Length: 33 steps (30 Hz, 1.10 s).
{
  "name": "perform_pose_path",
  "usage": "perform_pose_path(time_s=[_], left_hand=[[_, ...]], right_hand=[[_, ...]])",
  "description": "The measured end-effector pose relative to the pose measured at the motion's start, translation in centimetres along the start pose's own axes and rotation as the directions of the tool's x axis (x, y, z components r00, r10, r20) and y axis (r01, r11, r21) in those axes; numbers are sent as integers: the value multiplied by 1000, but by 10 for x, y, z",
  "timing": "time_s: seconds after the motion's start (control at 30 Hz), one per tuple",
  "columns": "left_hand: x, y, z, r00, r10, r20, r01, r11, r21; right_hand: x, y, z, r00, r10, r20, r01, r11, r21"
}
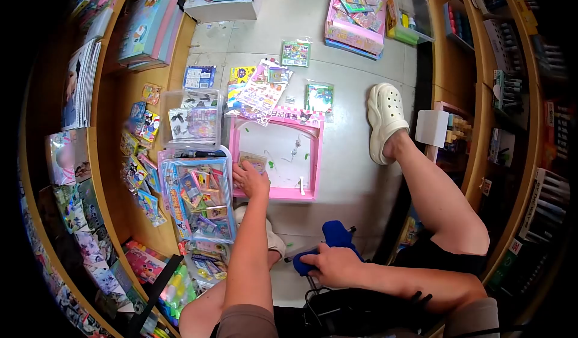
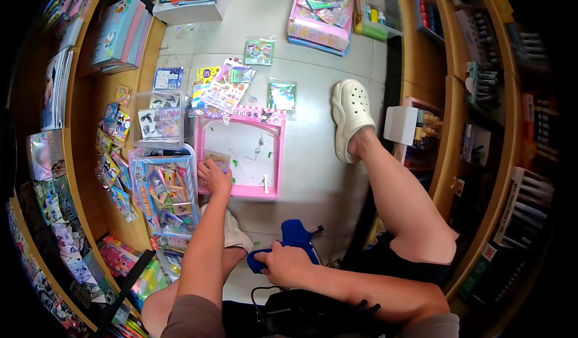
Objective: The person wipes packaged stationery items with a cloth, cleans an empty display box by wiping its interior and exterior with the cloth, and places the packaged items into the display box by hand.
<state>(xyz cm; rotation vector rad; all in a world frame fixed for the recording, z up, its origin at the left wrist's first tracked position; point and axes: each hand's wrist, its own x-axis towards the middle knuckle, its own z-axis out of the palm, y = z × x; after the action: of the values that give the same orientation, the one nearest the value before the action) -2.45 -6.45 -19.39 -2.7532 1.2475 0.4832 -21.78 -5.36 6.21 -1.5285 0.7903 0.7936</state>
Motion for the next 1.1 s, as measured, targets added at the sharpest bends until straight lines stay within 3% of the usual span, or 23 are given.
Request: perform_pose_path(time_s=[0.13, 0.23, 0.27, 0.3, 0.33, 0.37, 0.4, 0.43, 0.47, 0.5, 0.57, 0.6, 0.63, 0.73, 0.77, 0.83, 0.93, 0.97, 1.0, 1.03, 1.07, 1.1], left_hand=[[-6, 4, -13, 999, -47, -8, 45, 993, -109], [-21, 1, -19, 999, -30, -20, 16, 867, -498], [-27, -4, -19, 999, 51, -19, -50, 722, -690], [-34, -8, -5, 982, 146, 122, 39, 472, -881], [-43, -1, -15, 936, 237, 259, 212, 206, -955], [-60, 1, -27, 816, 302, 493, 474, 141, -869], [-76, 5, -30, 746, 422, 514, 543, 59, -837], [-98, 23, -64, 622, 479, 620, 709, -6, -706], [-117, 35, -76, 599, 504, 623, 744, -63, -665], [-131, 35, -38, 577, 575, 580, 796, -236, -558], [-148, 52, -80, 523, 679, 514, 852, -414, -320], [-155, 61, -99, 501, 728, 467, 860, -476, -181], [-160, 64, -104, 528, 716, 456, 844, -504, -186], [-169, 52, -111, 523, 685, 507, 850, -374, -372], [-170, 41, -104, 479, 738, 475, 869, -323, -375], [-172, 31, -113, 506, 730, 460, 850, -331, -410], [-165, 16, -134, 525, 698, 487, 839, -329, -434], [-159, 13, -139, 535, 698, 476, 827, -316, -466], [-154, 11, -142, 546, 697, 466, 813, -305, -496], [-148, 13, -145, 543, 658, 522, 795, -201, -573], [-146, 16, -145, 604, 605, 519, 673, -39, -739], [-145, 21, -141, 666, 558, 495, 513, 139, -847]], right_hand=[[2, 5, 2, 997, -36, -73, 36, 999, 4], [6, 12, 2, 979, 9, -205, -7, 1000, 9], [7, 14, 1, 967, 28, -252, -25, 1000, 16], [11, 19, 2, 939, 70, -337, -53, 997, 60], [15, 24, 2, 901, 114, -418, -76, 991, 106], [18, 28, -1, 867, 180, -465, -110, 979, 174], [24, 36, -2, 833, 219, -508, -113, 966, 231], [29, 43, -2, 776, 217, -592, -31, 951, 308], [34, 48, 1, 709, 226, -668, 59, 925, 375], [36, 48, 5, 681, 195, -706, 107, 927, 359], [36, 49, 11, 617, 141, -774, 194, 926, 323], [31, 46, 8, 595, 142, -791, 168, 940, 296], [24, 42, 2, 576, 145, -804, 140, 952, 271], [23, 44, -8, 486, 202, -850, 87, 957, 277], [26, 48, -10, 459, 222, -860, 87, 953, 292], [30, 56, -19, 432, 284, -856, 70, 936, 346], [63, 86, -24, 542, 514, -664, 311, 612, 727], [61, 85, -23, 678, 504, -535, 389, 371, 843], [47, 74, -26, 775, 411, -480, 407, 256, 877], [36, 63, -31, 853, 299, -428, 405, 141, 904], [31, 56, -33, 908, 172, -382, 384, 27, 923], [31, 53, -33, 927, 148, -345, 342, 46, 939]])
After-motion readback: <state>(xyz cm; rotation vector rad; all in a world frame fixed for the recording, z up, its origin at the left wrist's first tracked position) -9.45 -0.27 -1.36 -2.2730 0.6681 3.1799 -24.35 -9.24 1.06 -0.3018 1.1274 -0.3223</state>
